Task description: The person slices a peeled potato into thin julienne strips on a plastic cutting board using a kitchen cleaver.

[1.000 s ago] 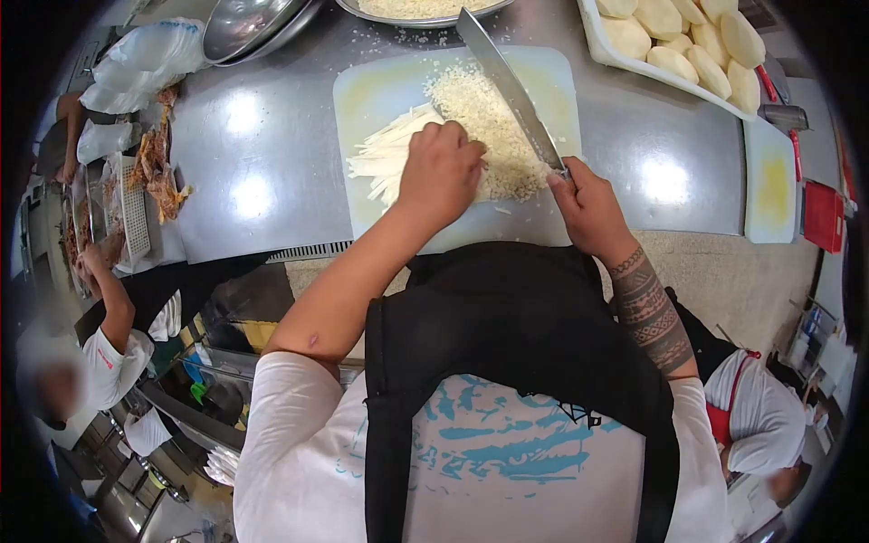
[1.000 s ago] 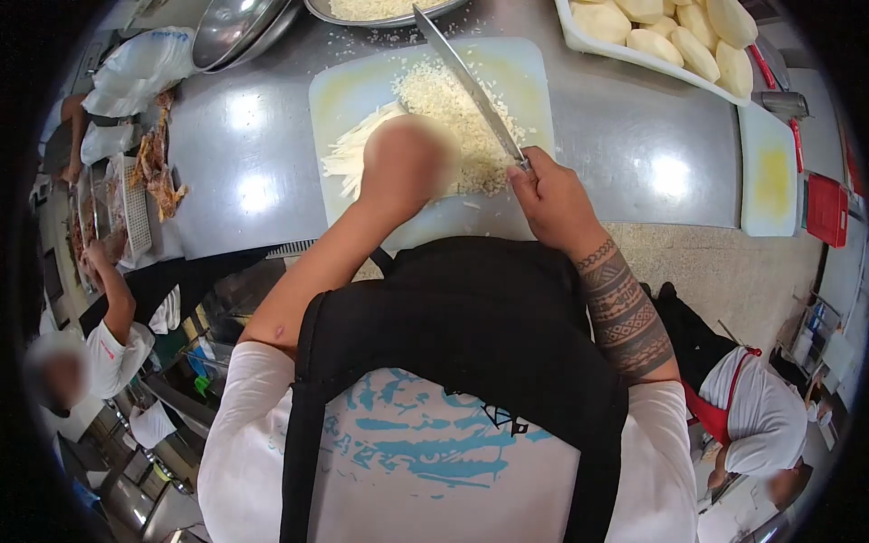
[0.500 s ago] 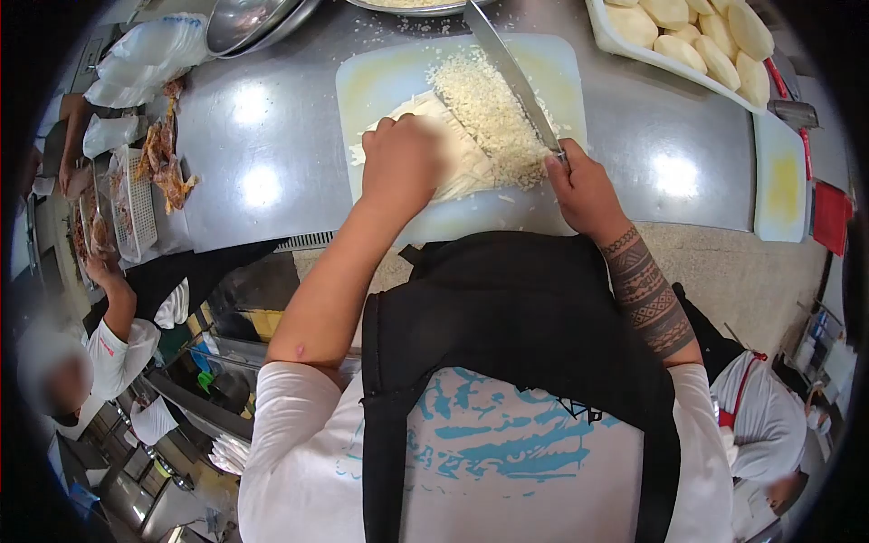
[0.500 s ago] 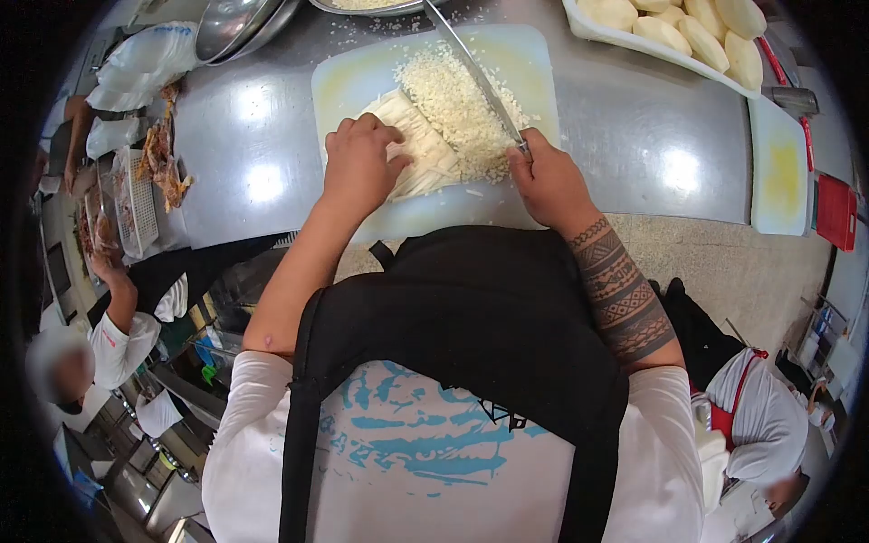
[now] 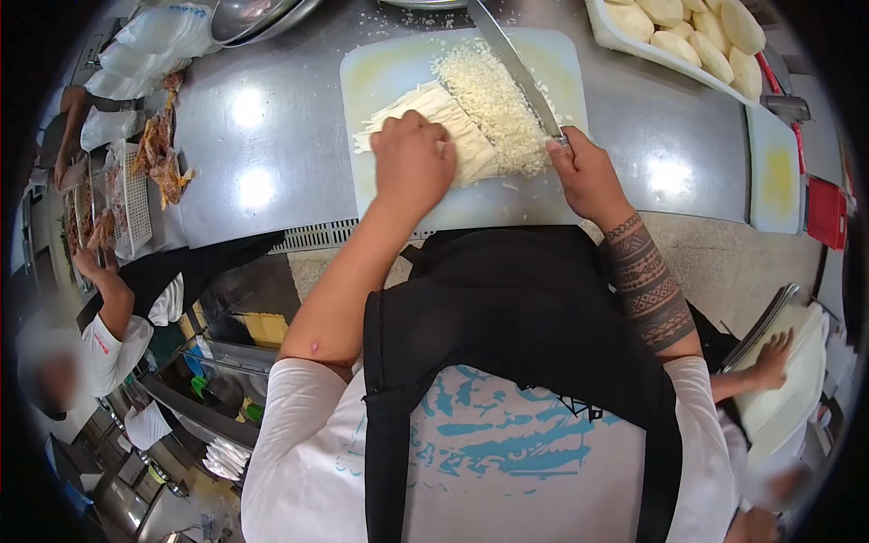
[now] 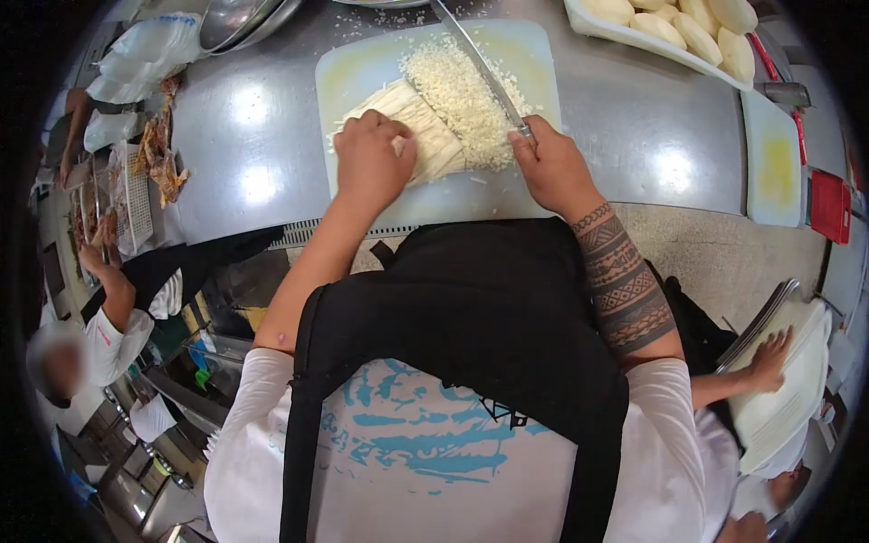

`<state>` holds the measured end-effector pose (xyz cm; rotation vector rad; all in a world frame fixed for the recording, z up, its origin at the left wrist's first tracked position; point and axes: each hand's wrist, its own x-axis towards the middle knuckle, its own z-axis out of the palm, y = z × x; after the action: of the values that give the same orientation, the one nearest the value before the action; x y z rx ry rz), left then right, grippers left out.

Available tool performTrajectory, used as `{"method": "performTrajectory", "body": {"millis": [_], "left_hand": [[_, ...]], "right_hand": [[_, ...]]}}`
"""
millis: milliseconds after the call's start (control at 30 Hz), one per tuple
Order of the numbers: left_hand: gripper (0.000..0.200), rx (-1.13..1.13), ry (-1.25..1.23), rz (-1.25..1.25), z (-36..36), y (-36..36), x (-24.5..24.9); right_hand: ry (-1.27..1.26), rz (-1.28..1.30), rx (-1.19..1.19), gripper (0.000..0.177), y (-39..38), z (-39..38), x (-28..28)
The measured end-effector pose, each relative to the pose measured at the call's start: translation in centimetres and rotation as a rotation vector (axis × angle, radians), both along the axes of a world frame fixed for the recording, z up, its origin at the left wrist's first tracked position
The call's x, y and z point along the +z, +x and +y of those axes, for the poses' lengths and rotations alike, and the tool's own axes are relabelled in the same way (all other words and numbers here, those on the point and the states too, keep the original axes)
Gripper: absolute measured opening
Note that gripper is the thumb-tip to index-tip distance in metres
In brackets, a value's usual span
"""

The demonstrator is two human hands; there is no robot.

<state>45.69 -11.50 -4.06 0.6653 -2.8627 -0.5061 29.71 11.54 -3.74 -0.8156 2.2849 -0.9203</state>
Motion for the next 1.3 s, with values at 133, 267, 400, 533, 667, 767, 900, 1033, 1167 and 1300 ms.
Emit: {"method": "performTrajectory", "body": {"millis": [133, 267, 400, 533, 667, 767, 900, 1033, 1167, 1300], "left_hand": [[0.018, -0.045, -0.081, 0.218, -0.3, 1.5, -0.6], [0.016, -0.254, -0.001, 0.232, 2.8, 2.4, -3.2], [0.012, -0.449, 0.003, 0.221, 6.2, 0.8, -5.5], [0.012, -0.479, -0.104, 0.191, 6.6, 1.0, -6.2], [0.012, -0.400, -0.220, 0.086, 5.2, 2.9, -5.9], [0.044, -0.203, -0.060, 0.164, 4.0, 4.5, -6.0], [0.108, -0.182, -0.095, 0.184, 4.4, 3.4, -6.1], [0.114, -0.127, -0.290, 0.066, 2.3, 1.1, -7.8], [0.110, -0.113, -0.360, 0.034, 1.7, 0.3, -8.2], [0.111, -0.088, -0.358, 0.021, 1.4, 0.1, -7.9]], "right_hand": [[-0.053, 0.009, -0.044, 0.032, 1.0, 0.4, 1.0], [-0.148, -0.091, -0.153, 0.030, 2.4, 0.5, 1.8], [-0.184, -0.142, -0.228, 0.030, 3.5, 0.4, 1.9], [-0.174, -0.171, -0.263, 0.028, 4.7, 0.9, 2.0], [-0.172, -0.183, -0.237, 0.027, 5.8, 2.5, 2.1], [-0.170, -0.222, -0.195, 0.027, 6.6, 3.4, 1.9], [-0.098, -0.320, -0.129, 0.027, 7.3, 3.4, 3.1], [-0.060, -0.236, -0.013, 0.030, 6.8, 4.0, 2.3], [-0.028, -0.236, 0.054, 0.029, 6.2, 4.4, 2.5], [-0.037, -0.202, 0.087, 0.029, 5.8, 4.3, 2.2]]}}
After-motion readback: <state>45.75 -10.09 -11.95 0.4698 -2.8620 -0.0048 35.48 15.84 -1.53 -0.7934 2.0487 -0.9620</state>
